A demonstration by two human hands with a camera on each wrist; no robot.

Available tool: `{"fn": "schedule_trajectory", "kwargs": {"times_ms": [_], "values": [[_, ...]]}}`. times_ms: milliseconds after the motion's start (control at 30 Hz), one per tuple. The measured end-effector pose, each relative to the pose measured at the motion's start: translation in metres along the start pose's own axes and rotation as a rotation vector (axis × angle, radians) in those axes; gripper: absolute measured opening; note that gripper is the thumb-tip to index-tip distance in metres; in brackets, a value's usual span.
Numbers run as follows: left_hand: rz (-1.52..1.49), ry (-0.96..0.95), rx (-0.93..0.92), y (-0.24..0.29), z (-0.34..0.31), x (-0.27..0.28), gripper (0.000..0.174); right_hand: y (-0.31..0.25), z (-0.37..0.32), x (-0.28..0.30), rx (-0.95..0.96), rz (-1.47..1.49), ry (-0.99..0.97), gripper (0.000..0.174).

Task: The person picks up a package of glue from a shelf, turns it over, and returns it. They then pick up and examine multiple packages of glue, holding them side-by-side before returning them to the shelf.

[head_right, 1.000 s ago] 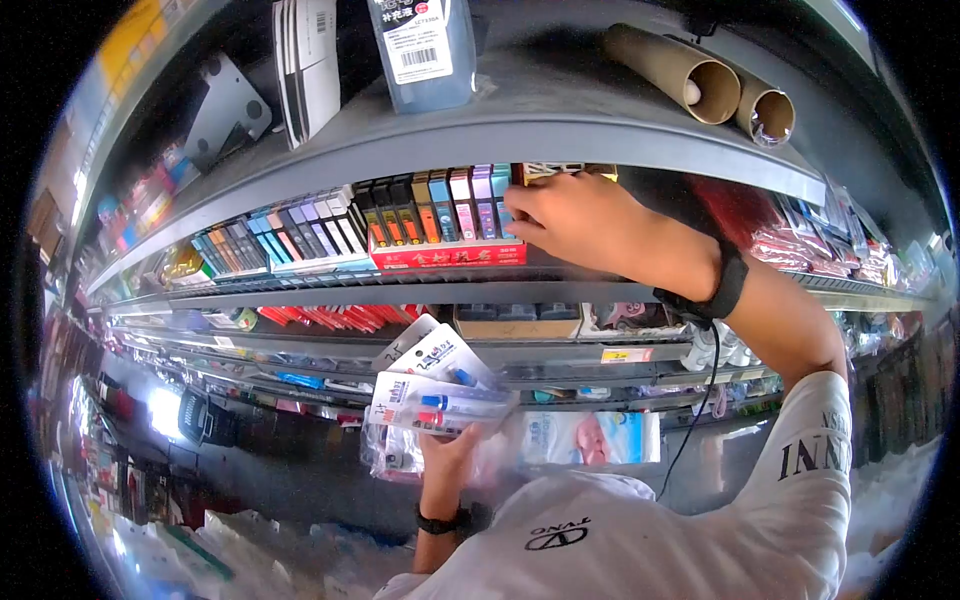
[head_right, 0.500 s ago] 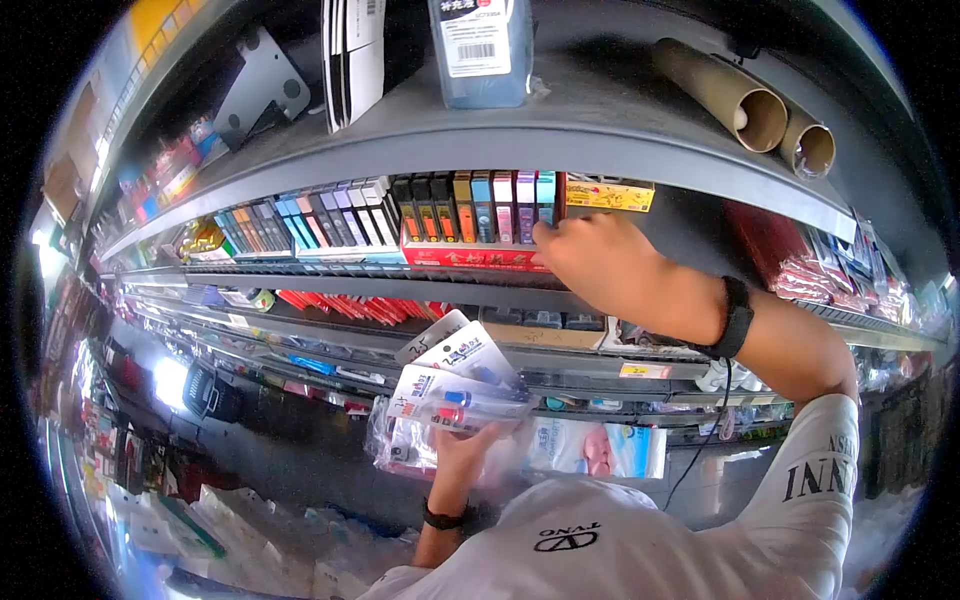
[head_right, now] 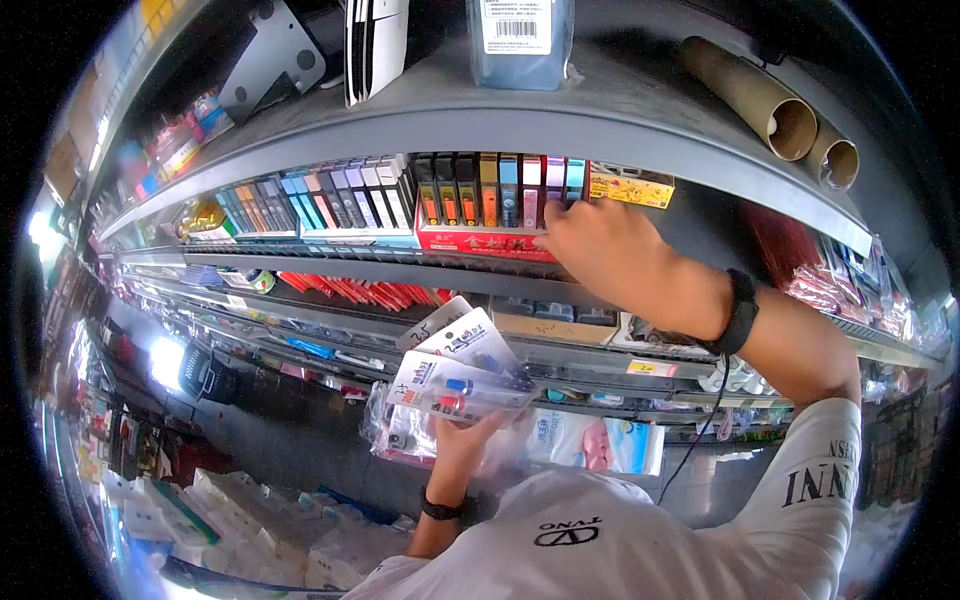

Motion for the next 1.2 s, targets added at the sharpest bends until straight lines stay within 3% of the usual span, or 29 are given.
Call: {"fn": "schedule_trajectory", "kwargs": {"times_ms": [367, 467, 567, 767, 867, 967, 1033, 1100, 1200], "values": [[-0.067, -0.061, 0.007, -0.002, 0.003, 0.002, 0.062, 0.024, 0.016, -0.031, -0.045, 0.137, 0.026, 0.033], [-0.043, -0.020, 0.011, -0.008, 0.001, 0.006, 0.064, 0.031, 0.019, -0.036, 0.001, 0.120, 0.127, 0.032], [-0.072, 0.009, 0.123, -0.015, -0.002, 0.007, 0.066, 0.037, 0.026, -0.039, 0.019, 0.219, 0.091, 0.031], [-0.093, 0.025, 0.134, -0.027, -0.007, 0.010, 0.065, 0.036, 0.032, -0.056, 0.076, 0.160, 0.061, 0.028], [-0.127, 0.050, 0.114, -0.019, -0.009, 0.002, 0.060, 0.039, 0.028, -0.045, 0.017, 0.232, 0.154, 0.027], [-0.086, 0.048, 0.057, -0.011, -0.015, 0.002, 0.062, 0.054, 0.022, -0.044, -0.143, 0.299, 0.029, 0.028], [-0.124, 0.084, 0.061, -0.007, -0.021, 0.004, 0.063, 0.063, 0.013, -0.011, -0.249, 0.356, -0.082, 0.030], [-0.152, 0.102, 0.086, -0.006, -0.027, 0.004, 0.065, 0.084, 0.000, -0.013, -0.343, 0.437, -0.151, 0.033], [-0.159, 0.108, 0.127, -0.007, -0.028, 0.003, 0.066, 0.126, -0.013, -0.060, -0.318, 0.215, -0.057, 0.030]]}}
Point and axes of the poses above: each hand's wrist, its own z-axis towards the middle knuckle, its own x-axis out of the back of the hand, y = z × x, the point moved 6 cm from there along z, towards the middle knuckle, and after that the axes turned 7 degrees about y, right-handed, at the moved point
